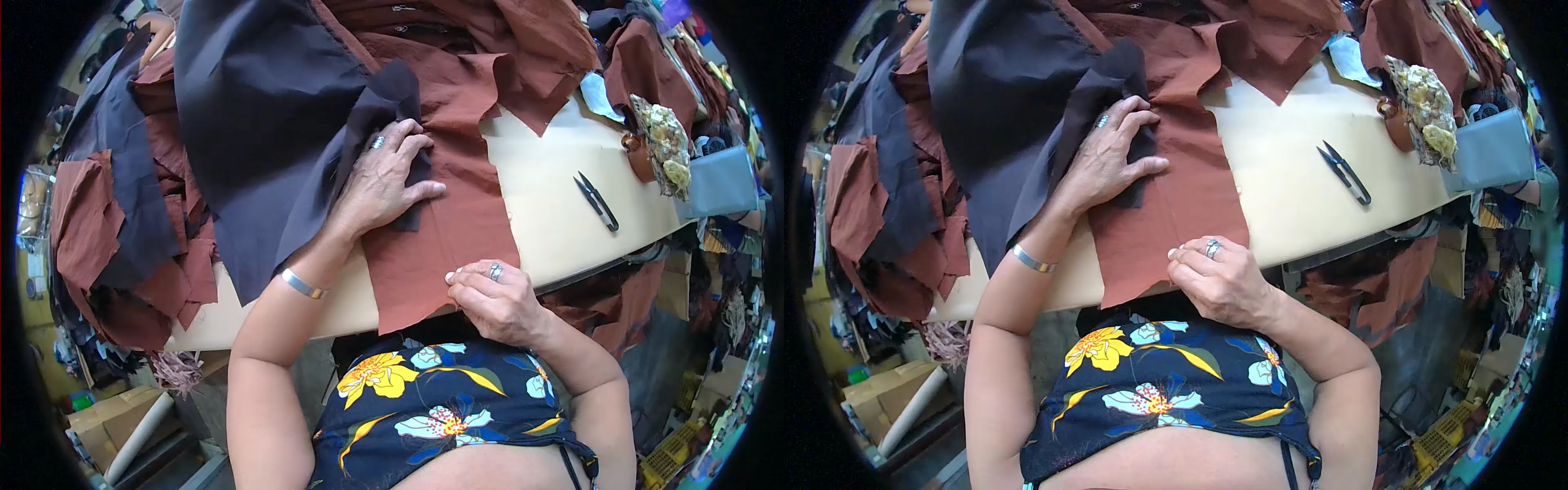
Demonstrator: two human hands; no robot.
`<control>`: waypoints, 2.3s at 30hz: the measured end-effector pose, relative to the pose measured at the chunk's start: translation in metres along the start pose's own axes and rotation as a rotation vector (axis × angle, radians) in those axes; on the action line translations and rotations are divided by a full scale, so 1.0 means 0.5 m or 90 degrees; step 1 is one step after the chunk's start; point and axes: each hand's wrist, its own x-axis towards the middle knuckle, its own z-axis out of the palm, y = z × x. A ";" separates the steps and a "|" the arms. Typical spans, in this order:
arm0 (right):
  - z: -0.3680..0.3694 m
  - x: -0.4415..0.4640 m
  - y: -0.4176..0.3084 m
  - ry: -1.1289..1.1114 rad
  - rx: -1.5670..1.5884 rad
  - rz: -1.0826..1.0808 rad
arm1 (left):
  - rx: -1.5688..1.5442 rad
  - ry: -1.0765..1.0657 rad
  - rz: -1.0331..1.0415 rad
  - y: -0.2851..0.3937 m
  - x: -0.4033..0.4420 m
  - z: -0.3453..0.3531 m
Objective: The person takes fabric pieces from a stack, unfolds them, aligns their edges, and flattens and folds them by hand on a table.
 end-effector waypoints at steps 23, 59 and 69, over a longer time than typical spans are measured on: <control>0.054 0.529 0.255 0.229 -0.068 0.282 | 0.068 -0.047 0.169 0.099 -0.214 -0.009; -0.083 0.047 0.141 0.061 0.112 0.362 | -0.907 -0.096 0.468 0.305 -0.073 -0.196; -0.133 0.004 0.099 -0.104 -0.036 0.309 | -0.877 -0.098 0.483 0.263 -0.055 -0.162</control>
